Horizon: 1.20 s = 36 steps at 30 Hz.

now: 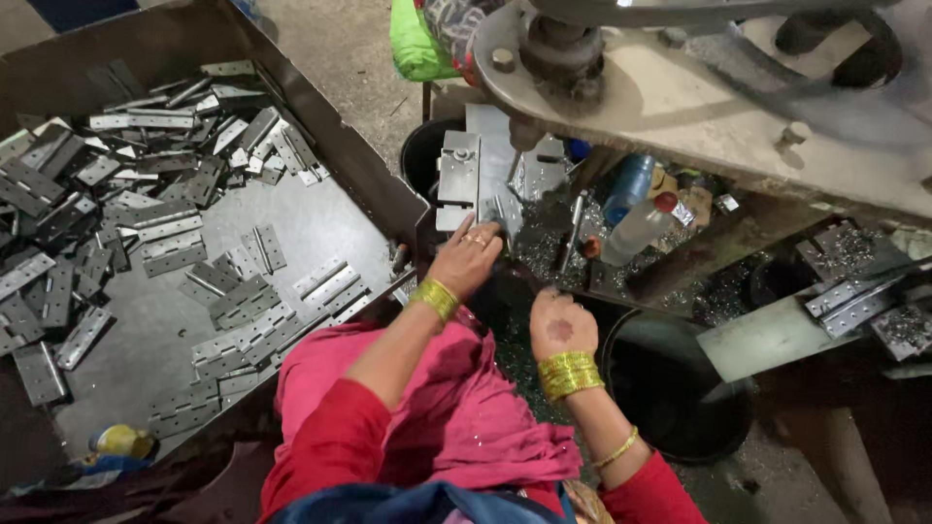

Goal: The person sits on the floor and repeatedly picks up small metal plates from a bin, places them under a drill press, and operates the machine to drill holes. After each cycle, the person removes the plate and returns it to the bin.

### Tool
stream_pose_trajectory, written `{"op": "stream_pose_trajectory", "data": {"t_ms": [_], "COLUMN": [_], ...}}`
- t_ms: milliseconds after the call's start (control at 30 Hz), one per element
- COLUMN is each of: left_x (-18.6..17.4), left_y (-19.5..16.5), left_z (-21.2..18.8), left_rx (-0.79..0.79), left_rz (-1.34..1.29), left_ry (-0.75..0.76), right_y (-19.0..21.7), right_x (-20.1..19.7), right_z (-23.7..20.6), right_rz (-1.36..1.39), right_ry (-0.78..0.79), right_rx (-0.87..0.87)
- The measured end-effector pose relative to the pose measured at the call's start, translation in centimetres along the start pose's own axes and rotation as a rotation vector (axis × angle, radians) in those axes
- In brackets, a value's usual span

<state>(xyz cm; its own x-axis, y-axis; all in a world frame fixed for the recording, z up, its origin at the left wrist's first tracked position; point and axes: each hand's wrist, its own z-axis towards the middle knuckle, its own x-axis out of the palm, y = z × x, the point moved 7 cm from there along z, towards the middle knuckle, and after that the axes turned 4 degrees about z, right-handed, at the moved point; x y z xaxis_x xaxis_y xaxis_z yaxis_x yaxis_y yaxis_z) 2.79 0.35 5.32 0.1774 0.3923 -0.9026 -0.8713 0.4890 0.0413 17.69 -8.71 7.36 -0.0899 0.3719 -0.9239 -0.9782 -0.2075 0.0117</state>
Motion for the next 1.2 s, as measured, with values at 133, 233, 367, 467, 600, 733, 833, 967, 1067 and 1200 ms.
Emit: {"op": "stream_pose_trajectory", "data": {"t_ms": [133, 233, 367, 467, 600, 733, 833, 967, 1067, 1200], "left_x": [-0.4, 0.6, 1.0, 0.7, 1.9, 3.3, 3.9, 3.5, 3.1, 6.3], "left_y": [-1.6, -3.1, -2.4, -0.4, -0.3, -0.2, -0.2, 0.2, 1.1, 1.7], "left_z": [4.3, 10.0, 9.3, 4.5, 2.4, 6.1, 7.8, 6.7, 5.9, 7.2], "left_rx": [0.023, -0.2, -0.343, -0.374, -0.244, -0.3, -0.332, -0.325, -0.364, -0.362], "left_rz": [0.015, 0.199, 0.193, 0.14, 0.122, 0.205, 0.196, 0.26, 0.183, 0.096], "left_ry": [-0.049, 0.01, -0.004, -0.037, 0.146, 0.277, 0.292, 0.219, 0.101, 0.29], "right_y": [-0.4, -1.1, -1.9, -2.0, -1.9, -3.7, -4.9, -6.8, -6.7, -7.6], "right_x": [1.1, 2.0, 2.6, 3.2, 4.2, 7.3, 10.8, 15.0, 15.5, 15.0], "right_z": [0.8, 1.1, 1.3, 1.4, 2.7, 1.7, -2.2, -7.7, -7.5, -5.5], "right_rz": [0.003, 0.072, 0.127, 0.191, 0.216, 0.209, 0.348, 0.343, 0.429, 0.42], "right_ry": [0.161, 0.26, 0.402, 0.539, 0.554, 0.5, 0.464, 0.509, 0.448, 0.527], "right_rx": [0.033, 0.021, 0.101, 0.2, 0.121, 0.125, 0.254, 0.564, 0.477, 0.471]}}
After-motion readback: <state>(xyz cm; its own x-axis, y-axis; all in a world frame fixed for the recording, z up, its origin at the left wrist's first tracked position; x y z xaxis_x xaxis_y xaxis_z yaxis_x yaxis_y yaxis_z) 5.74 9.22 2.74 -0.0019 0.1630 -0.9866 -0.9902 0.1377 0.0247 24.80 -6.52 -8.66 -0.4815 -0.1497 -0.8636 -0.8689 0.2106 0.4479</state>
